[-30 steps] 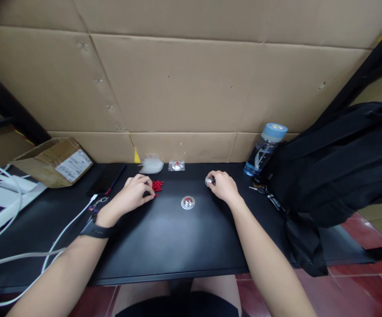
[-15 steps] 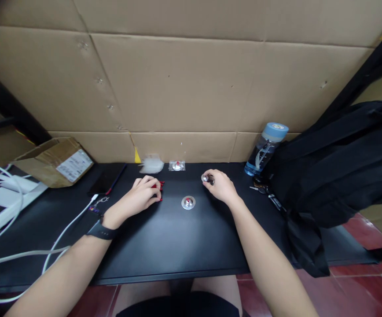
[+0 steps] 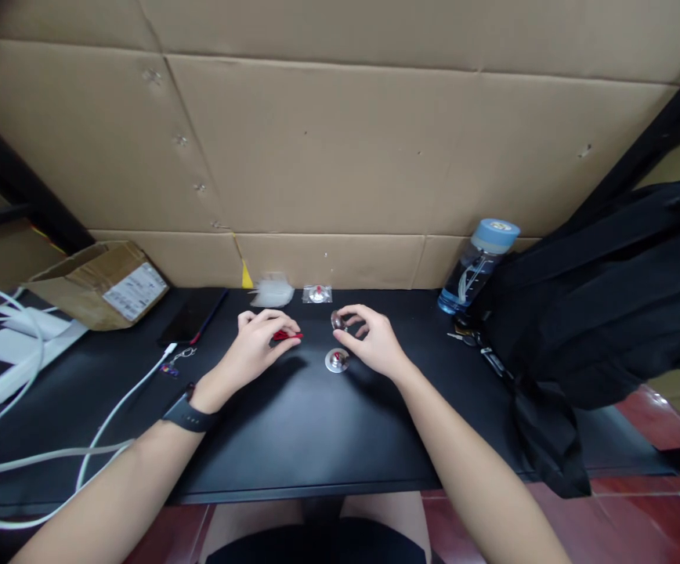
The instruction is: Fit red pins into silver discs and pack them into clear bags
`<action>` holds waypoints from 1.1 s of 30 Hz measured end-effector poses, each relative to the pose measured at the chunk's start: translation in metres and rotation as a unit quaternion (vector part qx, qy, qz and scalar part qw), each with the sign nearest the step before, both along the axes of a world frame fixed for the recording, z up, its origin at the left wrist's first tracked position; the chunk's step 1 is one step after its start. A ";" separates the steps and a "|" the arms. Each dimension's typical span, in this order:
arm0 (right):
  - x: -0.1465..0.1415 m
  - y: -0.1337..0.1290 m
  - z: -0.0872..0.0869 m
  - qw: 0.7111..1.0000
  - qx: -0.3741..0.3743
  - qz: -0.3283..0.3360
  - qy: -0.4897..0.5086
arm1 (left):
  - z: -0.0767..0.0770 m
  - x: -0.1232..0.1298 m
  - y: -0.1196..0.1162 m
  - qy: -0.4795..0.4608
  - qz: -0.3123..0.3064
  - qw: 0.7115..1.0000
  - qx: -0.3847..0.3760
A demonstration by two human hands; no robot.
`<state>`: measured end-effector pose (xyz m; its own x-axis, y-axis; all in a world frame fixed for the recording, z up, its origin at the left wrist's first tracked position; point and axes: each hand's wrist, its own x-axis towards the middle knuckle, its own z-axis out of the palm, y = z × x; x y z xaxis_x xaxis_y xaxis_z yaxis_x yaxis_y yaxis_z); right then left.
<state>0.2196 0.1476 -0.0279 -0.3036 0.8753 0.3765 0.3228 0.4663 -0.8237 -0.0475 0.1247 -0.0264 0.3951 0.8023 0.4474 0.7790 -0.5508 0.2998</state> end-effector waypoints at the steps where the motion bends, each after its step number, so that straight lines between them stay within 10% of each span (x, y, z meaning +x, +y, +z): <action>1: -0.005 -0.004 0.000 1.000 0.007 0.012 0.023 | 0.000 0.001 -0.001 -0.006 0.003 1.000 0.002; 33: -0.038 -0.028 -0.013 0.984 -0.067 0.090 0.135 | 0.011 0.032 -0.027 -0.097 0.085 0.988 0.082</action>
